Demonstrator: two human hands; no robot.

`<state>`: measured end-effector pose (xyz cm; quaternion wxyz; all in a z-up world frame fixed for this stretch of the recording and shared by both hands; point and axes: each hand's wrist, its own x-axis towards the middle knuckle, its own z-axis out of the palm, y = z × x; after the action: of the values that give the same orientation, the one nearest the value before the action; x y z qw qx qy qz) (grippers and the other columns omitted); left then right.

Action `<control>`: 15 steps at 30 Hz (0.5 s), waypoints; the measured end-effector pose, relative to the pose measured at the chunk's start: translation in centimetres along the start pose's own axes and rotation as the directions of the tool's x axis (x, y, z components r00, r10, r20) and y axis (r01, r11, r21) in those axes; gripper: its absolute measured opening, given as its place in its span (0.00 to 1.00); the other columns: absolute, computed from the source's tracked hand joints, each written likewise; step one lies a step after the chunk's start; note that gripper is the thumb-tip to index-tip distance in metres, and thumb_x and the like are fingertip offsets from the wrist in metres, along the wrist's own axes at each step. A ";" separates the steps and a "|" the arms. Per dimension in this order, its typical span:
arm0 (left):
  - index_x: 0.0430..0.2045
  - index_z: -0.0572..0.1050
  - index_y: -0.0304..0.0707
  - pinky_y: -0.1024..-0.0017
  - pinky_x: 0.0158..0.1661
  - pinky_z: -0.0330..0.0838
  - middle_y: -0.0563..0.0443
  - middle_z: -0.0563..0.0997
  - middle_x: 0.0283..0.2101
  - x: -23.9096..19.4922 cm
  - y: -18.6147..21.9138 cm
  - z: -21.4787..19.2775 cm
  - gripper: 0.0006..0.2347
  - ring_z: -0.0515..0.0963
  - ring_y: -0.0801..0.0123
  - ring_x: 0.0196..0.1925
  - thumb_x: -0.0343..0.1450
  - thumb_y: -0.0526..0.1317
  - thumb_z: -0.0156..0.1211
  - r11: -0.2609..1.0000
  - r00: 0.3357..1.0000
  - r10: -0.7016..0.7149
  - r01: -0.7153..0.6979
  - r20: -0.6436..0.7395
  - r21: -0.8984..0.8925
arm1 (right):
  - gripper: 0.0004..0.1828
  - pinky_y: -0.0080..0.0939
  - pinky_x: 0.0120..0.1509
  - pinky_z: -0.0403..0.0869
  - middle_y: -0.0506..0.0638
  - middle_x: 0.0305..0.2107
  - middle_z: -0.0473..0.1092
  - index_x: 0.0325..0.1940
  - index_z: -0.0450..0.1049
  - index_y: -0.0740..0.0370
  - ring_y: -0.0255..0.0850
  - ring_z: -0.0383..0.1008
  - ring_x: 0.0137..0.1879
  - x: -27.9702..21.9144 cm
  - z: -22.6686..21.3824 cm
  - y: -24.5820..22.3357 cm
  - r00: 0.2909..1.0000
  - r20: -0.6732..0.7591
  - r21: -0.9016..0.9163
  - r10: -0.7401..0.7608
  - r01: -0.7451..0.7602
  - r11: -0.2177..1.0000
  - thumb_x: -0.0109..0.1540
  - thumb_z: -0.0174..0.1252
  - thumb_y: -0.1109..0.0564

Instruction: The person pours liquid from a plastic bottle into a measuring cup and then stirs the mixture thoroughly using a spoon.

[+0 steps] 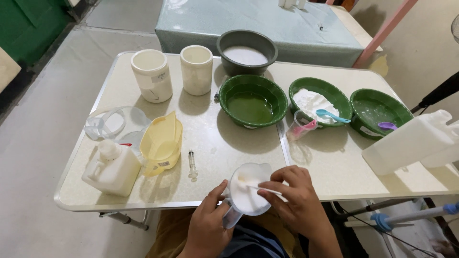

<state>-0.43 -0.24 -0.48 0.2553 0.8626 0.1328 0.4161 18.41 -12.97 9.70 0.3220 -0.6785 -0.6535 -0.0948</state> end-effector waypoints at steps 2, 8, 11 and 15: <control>0.31 0.77 0.30 0.60 0.40 0.81 0.35 0.73 0.63 0.1 -0.1 0.0 0.07 0.84 0.51 0.44 0.63 0.31 0.66 1.000 1.000 -0.004 0.004 0.001 0.000 | 0.09 0.45 0.51 0.62 0.45 0.32 0.72 0.43 0.81 0.50 0.42 0.70 0.42 0.1 -0.6 -0.2 0.998 0.048 0.028 -0.028 0.027 0.999 0.62 0.63 0.48; 0.32 0.78 0.31 0.59 0.40 0.80 0.36 0.72 0.64 -0.2 -0.5 0.0 0.09 0.82 0.51 0.44 0.61 0.31 0.68 0.999 0.999 -0.038 0.039 0.036 -0.028 | 0.10 0.43 0.50 0.59 0.41 0.29 0.73 0.42 0.84 0.46 0.37 0.69 0.39 -0.1 -1.9 1.6 0.991 0.116 -0.071 0.073 -0.065 0.995 0.62 0.62 0.45; 0.33 0.78 0.30 0.58 0.42 0.80 0.36 0.73 0.63 0.2 -0.5 0.0 0.09 0.83 0.49 0.46 0.62 0.32 0.69 0.999 0.999 -0.034 0.034 0.027 -0.021 | 0.09 0.43 0.50 0.59 0.41 0.28 0.71 0.42 0.83 0.48 0.38 0.68 0.39 1.1 -1.1 0.9 0.997 0.070 -0.086 0.041 -0.035 0.996 0.62 0.62 0.46; 0.36 0.79 0.31 0.59 0.43 0.80 0.37 0.72 0.64 0.0 -0.3 -0.2 0.11 0.82 0.51 0.46 0.61 0.31 0.69 0.999 0.998 -0.045 0.045 0.047 0.003 | 0.07 0.42 0.53 0.60 0.40 0.28 0.73 0.39 0.82 0.48 0.37 0.68 0.38 1.1 -1.2 -0.4 0.980 0.198 0.093 -0.007 -0.012 0.996 0.62 0.63 0.47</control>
<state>-0.61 0.08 -0.49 0.2668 0.8691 0.1465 0.3899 18.55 -12.79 11.33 0.2869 -0.6695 -0.6852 0.0047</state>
